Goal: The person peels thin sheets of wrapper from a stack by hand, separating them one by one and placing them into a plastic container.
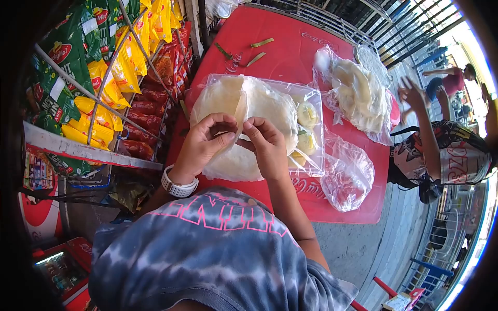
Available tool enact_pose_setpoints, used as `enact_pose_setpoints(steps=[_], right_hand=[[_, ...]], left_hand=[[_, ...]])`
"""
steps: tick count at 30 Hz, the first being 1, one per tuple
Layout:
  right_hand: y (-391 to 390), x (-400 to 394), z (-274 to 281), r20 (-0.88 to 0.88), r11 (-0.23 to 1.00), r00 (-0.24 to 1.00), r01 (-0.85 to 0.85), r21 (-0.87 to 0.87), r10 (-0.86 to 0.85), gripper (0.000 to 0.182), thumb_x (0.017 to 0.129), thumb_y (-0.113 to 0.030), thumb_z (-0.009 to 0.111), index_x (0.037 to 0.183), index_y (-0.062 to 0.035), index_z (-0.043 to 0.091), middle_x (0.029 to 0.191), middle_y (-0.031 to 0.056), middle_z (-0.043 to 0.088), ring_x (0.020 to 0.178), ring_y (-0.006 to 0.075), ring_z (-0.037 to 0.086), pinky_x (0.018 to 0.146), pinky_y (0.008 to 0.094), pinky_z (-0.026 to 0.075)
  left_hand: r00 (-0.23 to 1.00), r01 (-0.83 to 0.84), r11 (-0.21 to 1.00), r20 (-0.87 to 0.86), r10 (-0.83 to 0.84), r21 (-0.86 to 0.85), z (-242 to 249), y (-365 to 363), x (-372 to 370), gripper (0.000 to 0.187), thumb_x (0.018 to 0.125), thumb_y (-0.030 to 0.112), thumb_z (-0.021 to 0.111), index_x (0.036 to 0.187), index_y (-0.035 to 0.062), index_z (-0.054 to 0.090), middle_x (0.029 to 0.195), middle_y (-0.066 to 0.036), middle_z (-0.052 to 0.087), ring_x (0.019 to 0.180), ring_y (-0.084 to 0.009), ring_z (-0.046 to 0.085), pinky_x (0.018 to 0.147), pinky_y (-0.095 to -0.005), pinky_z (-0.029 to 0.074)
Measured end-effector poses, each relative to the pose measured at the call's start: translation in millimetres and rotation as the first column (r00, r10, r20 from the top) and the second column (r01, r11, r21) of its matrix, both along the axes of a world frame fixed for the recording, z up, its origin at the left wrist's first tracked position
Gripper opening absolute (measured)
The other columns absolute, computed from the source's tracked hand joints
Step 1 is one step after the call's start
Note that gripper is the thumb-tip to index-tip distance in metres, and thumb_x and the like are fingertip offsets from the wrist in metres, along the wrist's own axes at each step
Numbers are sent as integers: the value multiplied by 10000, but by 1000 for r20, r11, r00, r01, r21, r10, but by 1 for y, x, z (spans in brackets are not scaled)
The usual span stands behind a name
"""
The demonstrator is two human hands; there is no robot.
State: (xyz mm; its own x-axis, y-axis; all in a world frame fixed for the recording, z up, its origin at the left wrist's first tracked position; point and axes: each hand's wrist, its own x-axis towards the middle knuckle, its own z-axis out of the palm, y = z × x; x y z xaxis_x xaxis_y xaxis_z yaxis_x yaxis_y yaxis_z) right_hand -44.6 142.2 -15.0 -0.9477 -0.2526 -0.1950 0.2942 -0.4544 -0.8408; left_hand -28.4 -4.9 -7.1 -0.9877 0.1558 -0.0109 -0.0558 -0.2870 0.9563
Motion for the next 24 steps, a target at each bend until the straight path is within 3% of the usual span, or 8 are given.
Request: enact_pose_setpoints(steps=[17,24], right_hand=[[3,3,-1,5,1000,1000,-15,-17,15,162,856,-161,474,917,-19,525,859,20,531,808,101,534,741,276,472],[2,4,-3,-11,999,1000,-28,20,28,182,860,-168,468,924,-9,528,859,24,531,815,102,532,750,272,467]], left_hand=[[999,-23,993,-30,20,-114,2,0,-3,177,801,65,551,963,0,524,876,-22,557,816,-82,535,735,-214,429],[980,-59,957,-197,2,-285,-1,1,-5,153,782,98,587,880,2,519,795,-31,542,715,-90,542,648,-219,453]])
